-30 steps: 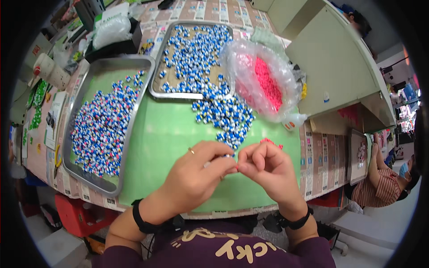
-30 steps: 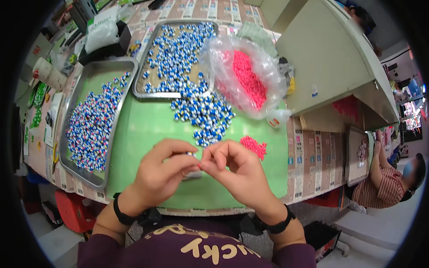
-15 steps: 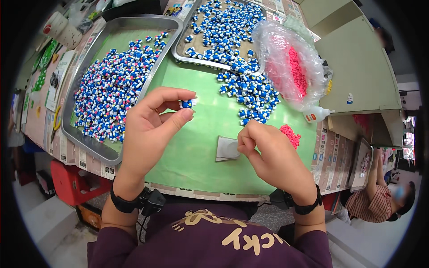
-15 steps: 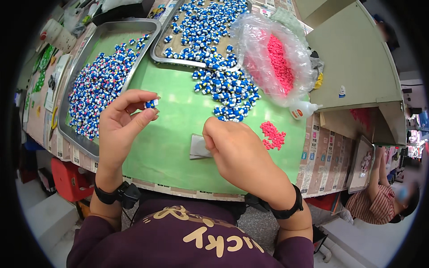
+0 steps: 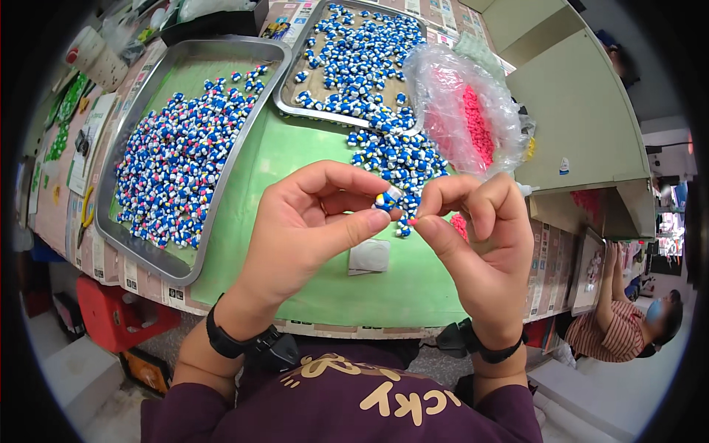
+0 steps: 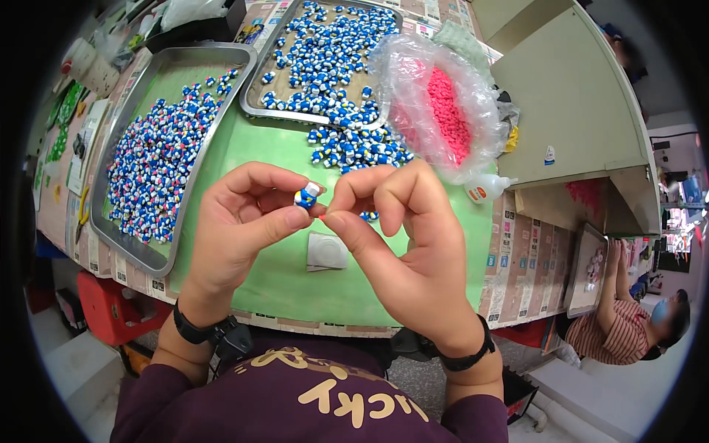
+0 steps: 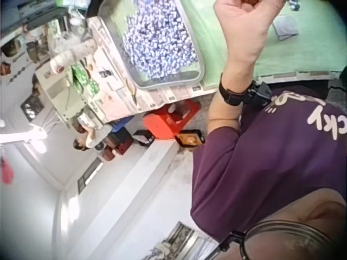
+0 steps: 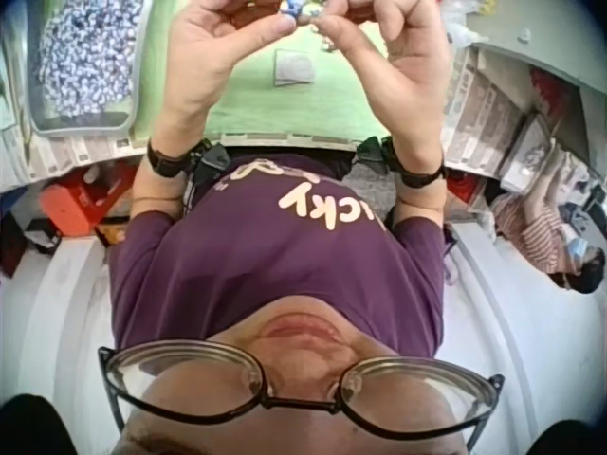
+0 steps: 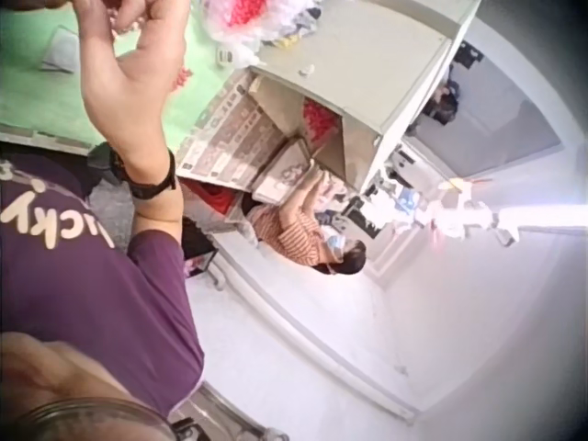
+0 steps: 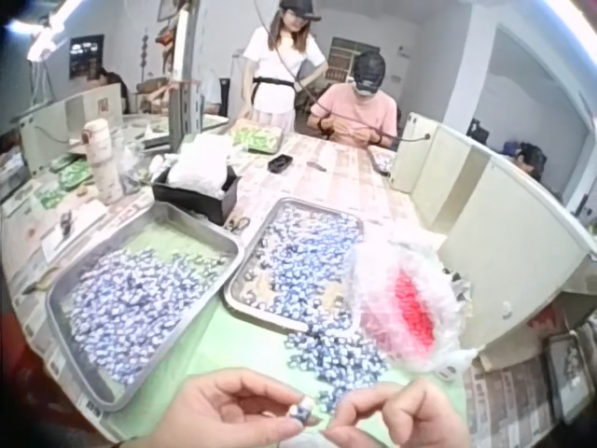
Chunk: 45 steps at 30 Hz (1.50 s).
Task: The person sits at a workstation and repeatedly picks up small blue and white capsule halves and pink plastic pieces. They manually insert the pink pieces into the capsules and place the assembled units into a metal tray. The person occasionally shifts the tray to make space for more items.
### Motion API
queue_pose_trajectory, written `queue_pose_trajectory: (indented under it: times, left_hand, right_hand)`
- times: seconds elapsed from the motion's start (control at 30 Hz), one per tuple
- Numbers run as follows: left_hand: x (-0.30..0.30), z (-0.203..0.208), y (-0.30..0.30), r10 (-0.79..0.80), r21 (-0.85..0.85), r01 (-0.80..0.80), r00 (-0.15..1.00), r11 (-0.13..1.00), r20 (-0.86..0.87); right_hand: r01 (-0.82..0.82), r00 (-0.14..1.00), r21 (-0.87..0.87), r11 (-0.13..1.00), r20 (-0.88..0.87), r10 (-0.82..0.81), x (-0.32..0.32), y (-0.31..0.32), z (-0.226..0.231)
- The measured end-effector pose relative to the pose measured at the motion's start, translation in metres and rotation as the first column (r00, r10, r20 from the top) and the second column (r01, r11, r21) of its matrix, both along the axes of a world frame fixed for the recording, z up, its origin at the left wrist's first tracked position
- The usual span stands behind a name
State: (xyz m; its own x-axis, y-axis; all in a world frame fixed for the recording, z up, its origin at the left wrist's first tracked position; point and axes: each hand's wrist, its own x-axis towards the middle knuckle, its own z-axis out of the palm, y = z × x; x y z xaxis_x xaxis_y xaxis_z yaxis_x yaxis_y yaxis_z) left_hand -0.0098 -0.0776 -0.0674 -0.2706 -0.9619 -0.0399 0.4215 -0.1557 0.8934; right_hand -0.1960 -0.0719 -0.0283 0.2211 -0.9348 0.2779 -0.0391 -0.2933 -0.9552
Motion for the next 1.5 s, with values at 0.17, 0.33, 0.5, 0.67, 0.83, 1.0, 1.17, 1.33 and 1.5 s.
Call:
queue_pose_trajectory:
  times: [0.17, 0.33, 0.5, 0.67, 0.83, 1.0, 1.17, 1.33, 1.5]
  left_hand:
    - [-0.009, 0.004, 0.005, 0.015, -0.098, -0.015, 1.000, 0.995, 0.001]
    - [-0.016, 0.007, 0.006, 0.072, -0.236, -0.041, 0.989, 0.971, 0.128]
    - [-0.017, 0.010, 0.009, 0.198, -0.436, -0.059, 0.939, 0.898, 0.282]
    - [-0.002, 0.007, 0.005, 0.258, -0.574, -0.026, 0.909, 0.818, 0.327]
    - [0.072, -0.008, 0.000, 0.598, -0.576, -0.326, 0.708, 0.749, 0.377]
    - [0.159, -0.019, -0.003, 0.725, -0.570, -0.470, 0.270, 0.673, 0.633]
    - [0.090, 0.001, -0.017, 0.722, -0.649, -0.323, 0.231, 0.689, 0.652]
    - [-0.004, -0.019, -0.040, 0.182, -0.545, 0.356, 0.688, 0.759, 0.703]
    - [-0.030, -0.041, -0.054, 0.167, -0.517, 0.596, 0.543, 0.614, 0.823]
  right_hand:
    - [0.016, 0.997, -0.112, 0.994, -0.075, -0.024, -0.002, -0.001, -0.003]
    - [0.036, 0.989, -0.148, 0.988, -0.140, -0.057, -0.005, 0.000, -0.006]
    - [0.074, 0.987, -0.161, 0.984, -0.130, -0.095, -0.001, 0.003, -0.011]
    - [0.028, 0.999, 0.023, 0.999, -0.023, -0.027, -0.007, 0.001, -0.012]
    - [0.218, 0.975, 0.058, 0.974, -0.056, -0.215, -0.061, 0.000, -0.014]
    - [0.261, 0.874, 0.093, 0.961, -0.445, -0.194, -0.104, 0.011, -0.025]
    - [0.195, 0.807, 0.122, 0.973, -0.584, -0.089, -0.108, 0.014, -0.040]
    - [0.203, 0.816, 0.148, 0.968, -0.572, -0.084, -0.105, 0.016, -0.040]
    - [0.232, 0.771, 0.094, 0.968, -0.625, -0.124, -0.116, 0.022, -0.041]
